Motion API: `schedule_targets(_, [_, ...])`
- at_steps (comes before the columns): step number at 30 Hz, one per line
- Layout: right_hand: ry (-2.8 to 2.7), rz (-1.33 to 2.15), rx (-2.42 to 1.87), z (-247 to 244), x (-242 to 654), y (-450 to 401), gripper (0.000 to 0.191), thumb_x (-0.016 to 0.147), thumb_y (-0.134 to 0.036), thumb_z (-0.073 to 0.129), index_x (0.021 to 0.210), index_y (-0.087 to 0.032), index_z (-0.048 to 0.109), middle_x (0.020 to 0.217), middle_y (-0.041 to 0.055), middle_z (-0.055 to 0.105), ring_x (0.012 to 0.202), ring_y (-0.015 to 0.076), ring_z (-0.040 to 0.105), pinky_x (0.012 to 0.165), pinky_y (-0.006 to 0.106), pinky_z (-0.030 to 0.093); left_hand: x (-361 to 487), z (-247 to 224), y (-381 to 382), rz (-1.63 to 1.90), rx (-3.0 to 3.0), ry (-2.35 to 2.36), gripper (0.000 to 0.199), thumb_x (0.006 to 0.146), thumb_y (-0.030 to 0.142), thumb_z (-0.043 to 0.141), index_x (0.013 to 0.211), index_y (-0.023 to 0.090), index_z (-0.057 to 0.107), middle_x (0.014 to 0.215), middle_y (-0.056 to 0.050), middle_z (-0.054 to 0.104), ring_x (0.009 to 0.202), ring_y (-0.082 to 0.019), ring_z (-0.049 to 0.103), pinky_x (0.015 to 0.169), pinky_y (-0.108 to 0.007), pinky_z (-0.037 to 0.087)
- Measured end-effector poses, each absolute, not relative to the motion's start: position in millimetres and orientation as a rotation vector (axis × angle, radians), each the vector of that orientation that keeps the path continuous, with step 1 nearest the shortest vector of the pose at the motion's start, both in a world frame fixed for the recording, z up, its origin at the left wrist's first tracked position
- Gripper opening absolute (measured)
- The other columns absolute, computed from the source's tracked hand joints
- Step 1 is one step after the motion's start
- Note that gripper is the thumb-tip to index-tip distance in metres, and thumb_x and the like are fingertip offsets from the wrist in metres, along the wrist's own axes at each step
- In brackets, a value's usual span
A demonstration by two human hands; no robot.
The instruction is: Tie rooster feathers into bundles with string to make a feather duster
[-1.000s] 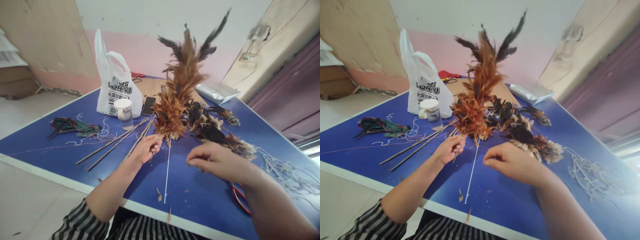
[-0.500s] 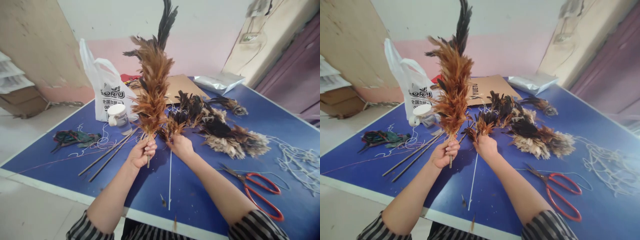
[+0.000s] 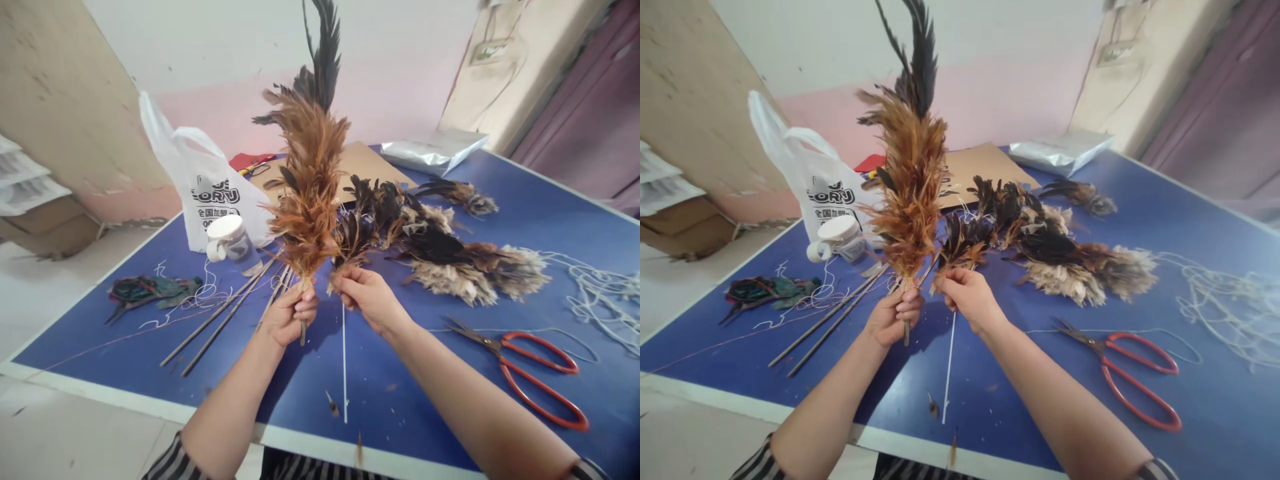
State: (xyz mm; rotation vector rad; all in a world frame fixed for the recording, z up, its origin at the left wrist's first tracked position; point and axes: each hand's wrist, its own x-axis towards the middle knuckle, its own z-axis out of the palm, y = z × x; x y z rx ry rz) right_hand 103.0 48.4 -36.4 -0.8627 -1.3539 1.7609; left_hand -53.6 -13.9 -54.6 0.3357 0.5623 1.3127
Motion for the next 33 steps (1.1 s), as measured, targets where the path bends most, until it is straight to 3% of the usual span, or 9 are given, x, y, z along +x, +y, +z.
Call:
schedule_targets(3, [-1.381, 1.682, -0.870, -35.9, 98.8, 39.2, 0.020, 0.065, -0.033, 0.062, 0.069, -0.014, 0.057, 0.048, -0.0065, 0.045, 0.041, 0.0049, 0.035, 0.040, 0.019, 0.028, -50.2, -57.4, -14.1, 1.299, 0.392, 0.572, 0.010, 0.072, 0.014, 0.060, 0.074, 0.012, 0.051, 0.062, 0.003, 0.037, 0.043, 0.001, 0.029, 0.036, -0.005, 0.022])
schedule_targets(12, [-1.538, 1.480, -0.818, -33.9, 96.8, 38.4, 0.018, 0.070, -0.029, 0.056, 0.077, -0.013, 0.063, 0.067, 0.0004, 0.061, 0.056, 0.0091, 0.050, 0.052, 0.021, 0.039, -47.0, -63.6, -14.4, 1.266, 0.463, 0.538, 0.013, 0.071, 0.014, 0.062, 0.080, 0.012, 0.053, 0.061, 0.002, 0.041, 0.043, 0.000, 0.030, 0.036, -0.006, 0.022])
schedule_targets(19, [-1.617, 1.313, -0.764, -40.3, 96.2, 39.1, 0.015, 0.072, -0.024, 0.055, 0.076, -0.015, 0.066, 0.074, 0.0035, 0.066, 0.072, 0.0143, 0.058, 0.072, 0.027, 0.045, -45.3, -63.1, -14.8, 1.269, 0.478, 0.561, 0.015, 0.070, 0.016, 0.063, 0.079, 0.013, 0.052, 0.060, 0.003, 0.043, 0.042, 0.000, 0.028, 0.035, -0.007, 0.021])
schedule_targets(26, [-1.702, 1.209, -0.783, -33.7, 100.6, 35.3, 0.013, 0.072, -0.023, 0.056, 0.073, -0.014, 0.065, 0.070, 0.0035, 0.065, 0.071, 0.0149, 0.057, 0.069, 0.027, 0.045, -45.4, -61.2, -14.6, 1.264, 0.390, 0.552, 0.019, 0.069, 0.013, 0.065, 0.083, 0.014, 0.052, 0.058, 0.004, 0.042, 0.042, 0.000, 0.031, 0.035, -0.006, 0.022])
schedule_targets(33, [-1.748, 1.154, -0.800, -37.0, 101.3, 37.9, 0.013, 0.074, -0.024, 0.056, 0.072, -0.016, 0.066, 0.072, 0.0028, 0.064, 0.072, 0.0151, 0.057, 0.069, 0.026, 0.044, -43.8, -57.9, -15.8, 1.283, 0.372, 0.545, 0.029, 0.062, 0.007, 0.068, 0.087, 0.014, 0.054, 0.074, 0.001, 0.051, 0.045, 0.001, 0.037, 0.034, -0.005, 0.026])
